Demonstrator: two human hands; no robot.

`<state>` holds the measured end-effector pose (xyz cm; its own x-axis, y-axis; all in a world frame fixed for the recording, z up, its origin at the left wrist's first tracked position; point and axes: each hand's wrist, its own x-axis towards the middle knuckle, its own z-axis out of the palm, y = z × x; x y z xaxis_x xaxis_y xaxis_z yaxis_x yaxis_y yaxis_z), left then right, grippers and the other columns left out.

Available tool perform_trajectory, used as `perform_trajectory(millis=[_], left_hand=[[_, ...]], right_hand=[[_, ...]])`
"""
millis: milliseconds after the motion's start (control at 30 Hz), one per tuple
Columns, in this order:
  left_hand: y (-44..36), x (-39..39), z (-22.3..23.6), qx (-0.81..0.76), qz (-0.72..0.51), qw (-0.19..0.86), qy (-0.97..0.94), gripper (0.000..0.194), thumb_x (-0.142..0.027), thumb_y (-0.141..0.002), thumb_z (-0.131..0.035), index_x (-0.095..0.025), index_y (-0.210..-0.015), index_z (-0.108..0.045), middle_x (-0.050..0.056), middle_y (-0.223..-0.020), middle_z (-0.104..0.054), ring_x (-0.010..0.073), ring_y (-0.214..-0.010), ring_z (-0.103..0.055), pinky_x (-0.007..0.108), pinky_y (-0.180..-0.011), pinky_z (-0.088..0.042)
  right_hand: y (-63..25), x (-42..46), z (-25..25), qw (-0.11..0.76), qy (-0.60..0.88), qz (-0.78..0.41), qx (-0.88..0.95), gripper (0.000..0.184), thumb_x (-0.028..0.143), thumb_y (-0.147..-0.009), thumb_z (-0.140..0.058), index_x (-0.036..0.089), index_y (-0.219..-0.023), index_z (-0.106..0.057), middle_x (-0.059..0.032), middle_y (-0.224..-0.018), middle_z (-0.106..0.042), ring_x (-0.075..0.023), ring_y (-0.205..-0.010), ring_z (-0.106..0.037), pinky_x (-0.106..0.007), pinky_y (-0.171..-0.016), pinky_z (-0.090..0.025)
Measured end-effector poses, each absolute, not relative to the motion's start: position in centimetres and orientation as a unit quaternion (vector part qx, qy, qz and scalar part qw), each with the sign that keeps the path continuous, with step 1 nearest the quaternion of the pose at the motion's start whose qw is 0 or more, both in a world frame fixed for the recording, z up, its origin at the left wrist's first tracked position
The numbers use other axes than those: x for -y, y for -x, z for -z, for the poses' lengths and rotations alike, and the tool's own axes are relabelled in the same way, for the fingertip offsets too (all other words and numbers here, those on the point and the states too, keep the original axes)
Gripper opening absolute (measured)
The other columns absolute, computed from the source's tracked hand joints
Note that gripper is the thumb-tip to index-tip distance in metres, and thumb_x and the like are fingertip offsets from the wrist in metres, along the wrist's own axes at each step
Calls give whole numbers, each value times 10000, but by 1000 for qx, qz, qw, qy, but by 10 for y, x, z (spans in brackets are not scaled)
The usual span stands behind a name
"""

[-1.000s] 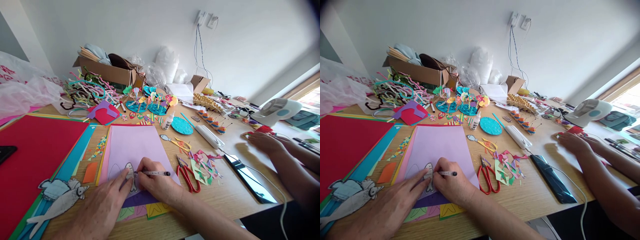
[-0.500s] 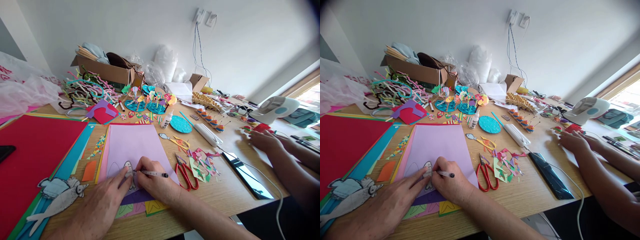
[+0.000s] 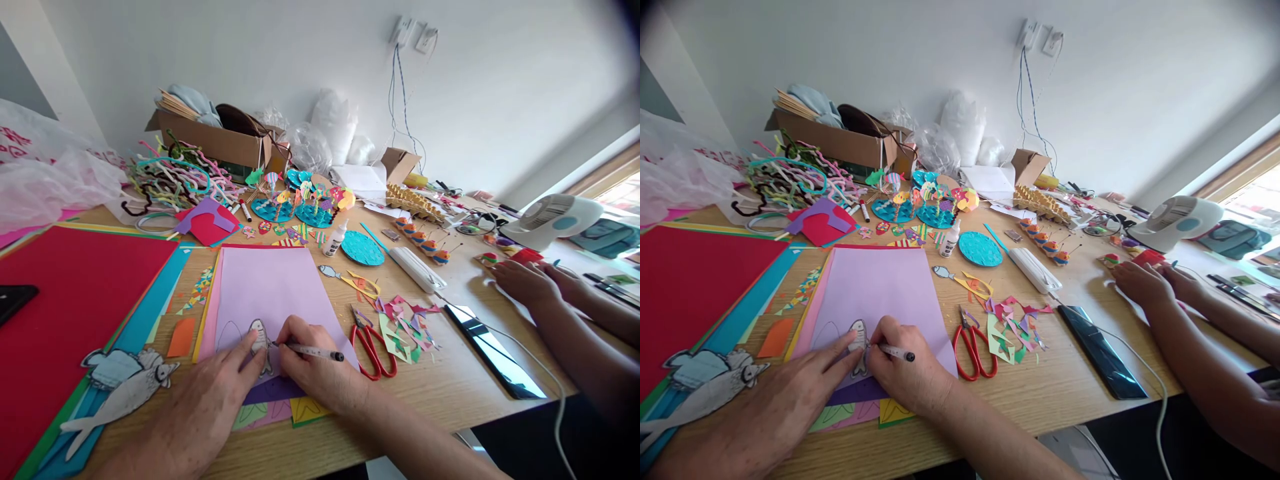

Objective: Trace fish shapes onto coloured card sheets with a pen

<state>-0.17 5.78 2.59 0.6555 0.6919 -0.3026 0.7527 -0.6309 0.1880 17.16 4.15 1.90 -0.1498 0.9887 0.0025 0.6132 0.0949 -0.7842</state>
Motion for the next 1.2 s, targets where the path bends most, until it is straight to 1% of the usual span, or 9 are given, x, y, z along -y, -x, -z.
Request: perform_trajectory(millis=[100, 200, 367, 533, 733, 900, 1033, 1200], left_hand=[[3, -57, -25, -401, 67, 147, -902, 644, 78, -777, -306, -178, -1322, -536, 102, -1449, -424, 252, -1204, -548, 408, -1017, -428], [3, -57, -24, -393, 49, 133, -908, 654, 79, -757, -296, -174, -1304, -550, 107, -1432, -451, 258, -1180, -569, 418, -996, -453], [2, -57, -22, -396, 55, 134, -907, 652, 82, -764, -300, -184, -1307, -544, 101, -1437, -449, 250, -1197, -556, 411, -1002, -447], [-1, -58, -25, -389, 85, 122, -909, 657, 98, -784, -284, -168, -1339, -511, 119, -1445, -435, 237, -1224, -531, 392, -1020, -429], [1, -56, -19, -389, 53, 113, -913, 620, 79, -788, -316, -174, -1305, -543, 110, -1426, -463, 238, -1176, -572, 387, -998, -455], [5, -57, -10, -387, 48, 99, -916, 636, 73, -794, -307, -198, -1329, -518, 90, -1444, -445, 228, -1201, -553, 378, -1015, -442], [6, -57, -6, -382, 24, 108, -918, 626, 66, -796, -276, -166, -1318, -533, 112, -1433, -456, 245, -1198, -554, 388, -1006, -452], [7, -57, -1, -384, -6, 123, -915, 593, 32, -799, -294, -167, -1296, -551, 108, -1425, -467, 267, -1153, -585, 418, -974, -481]], right_hand=[[-172, -39, -19, 277, 589, -324, 686, 152, 63, -731, -453, 206, -777, -474, 66, -556, -486, -98, -483, -444, -186, -485, -324], [-172, -38, -20, 266, 596, -310, 692, 152, 65, -724, -457, 206, -775, -484, 62, -561, -476, -104, -498, -445, -190, -494, -329], [-172, -37, -20, 263, 597, -302, 695, 154, 67, -724, -466, 209, -776, -492, 68, -556, -460, -102, -495, -437, -188, -499, -332], [-173, -36, -16, 273, 589, -291, 703, 149, 72, -731, -466, 207, -786, -496, 65, -570, -469, -102, -504, -431, -189, -509, -329], [-173, -35, -16, 273, 591, -289, 702, 156, 65, -731, -469, 207, -786, -501, 55, -591, -506, -110, -529, -469, -193, -527, -344], [-173, -35, -18, 265, 594, -292, 701, 155, 65, -744, -474, 207, -795, -510, 52, -602, -528, -112, -540, -484, -193, -536, -350], [-173, -35, -15, 278, 584, -286, 707, 151, 66, -737, -474, 206, -785, -505, 57, -602, -513, -108, -536, -467, -195, -541, -345], [-174, -35, -12, 285, 589, -289, 699, 131, 94, -743, -476, 216, -785, -494, 70, -577, -485, -105, -517, -459, -192, -527, -340]])
